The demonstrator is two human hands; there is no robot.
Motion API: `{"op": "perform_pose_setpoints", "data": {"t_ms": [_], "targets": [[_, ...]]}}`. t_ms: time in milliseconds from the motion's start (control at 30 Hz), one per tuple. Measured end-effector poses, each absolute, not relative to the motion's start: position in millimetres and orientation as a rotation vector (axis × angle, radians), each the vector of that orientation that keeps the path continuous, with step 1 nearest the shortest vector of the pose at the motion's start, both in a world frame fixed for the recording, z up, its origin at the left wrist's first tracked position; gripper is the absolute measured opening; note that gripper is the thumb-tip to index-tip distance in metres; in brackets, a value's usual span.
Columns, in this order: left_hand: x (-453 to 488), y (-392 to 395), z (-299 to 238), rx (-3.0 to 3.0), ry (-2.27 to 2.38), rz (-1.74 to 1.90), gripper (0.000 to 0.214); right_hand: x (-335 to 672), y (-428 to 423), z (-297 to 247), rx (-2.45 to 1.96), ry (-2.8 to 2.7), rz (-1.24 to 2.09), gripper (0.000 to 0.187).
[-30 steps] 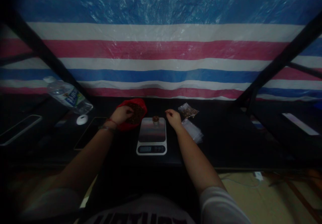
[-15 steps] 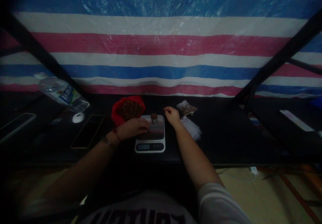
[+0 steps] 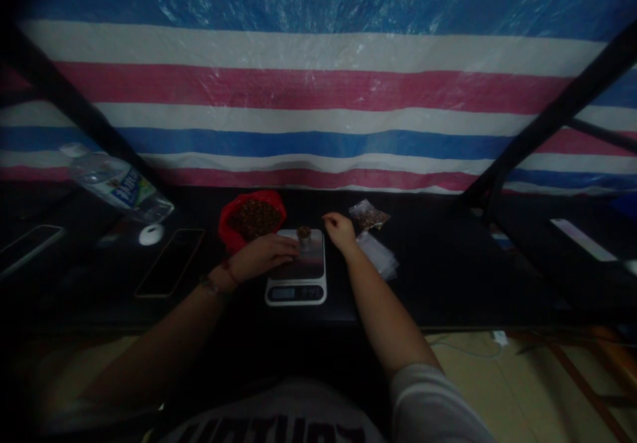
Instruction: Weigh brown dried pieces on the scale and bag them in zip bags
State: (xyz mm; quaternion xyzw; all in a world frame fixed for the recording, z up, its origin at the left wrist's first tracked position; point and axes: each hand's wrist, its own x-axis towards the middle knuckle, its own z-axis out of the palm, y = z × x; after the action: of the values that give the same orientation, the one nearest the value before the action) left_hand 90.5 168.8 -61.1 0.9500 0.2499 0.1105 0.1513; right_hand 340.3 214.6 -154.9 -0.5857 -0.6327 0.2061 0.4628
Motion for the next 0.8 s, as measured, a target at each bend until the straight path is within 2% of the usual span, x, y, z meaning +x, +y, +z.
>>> {"op": "perform_pose_setpoints", "data": {"t_ms": [133, 233, 300, 367, 467, 567, 800], "targets": [[73, 180, -57, 2.677, 0.821, 0.488, 0.023, 341, 215, -156, -1.448, -1.565, 0.516, 0.026], [50, 203, -59, 2.646, 1.131, 0.564, 0.026, 340, 214, -155, -1.455, -1.569, 0.522, 0.026], [36, 221, -64, 2.606, 1.383, 0.446, 0.028, 340, 214, -154, -1.459, -1.57, 0.516, 0.026], [28, 236, -72, 2.575, 1.483, 0.249, 0.04, 339, 214, -152, -1.463, -1.569, 0.508, 0.024], [27, 253, -85, 2.57, 1.44, 0.13, 0.046, 339, 214, -151, -1.467, -1.571, 0.508, 0.024], [32, 263, -94, 2.614, 1.33, 0.254, 0.034, 340, 214, -152, -1.464, -1.581, 0.517, 0.025], [27, 267, -104, 2.617, 1.262, 0.441, 0.027, 340, 212, -148, -1.476, -1.586, 0.511, 0.025]]}}
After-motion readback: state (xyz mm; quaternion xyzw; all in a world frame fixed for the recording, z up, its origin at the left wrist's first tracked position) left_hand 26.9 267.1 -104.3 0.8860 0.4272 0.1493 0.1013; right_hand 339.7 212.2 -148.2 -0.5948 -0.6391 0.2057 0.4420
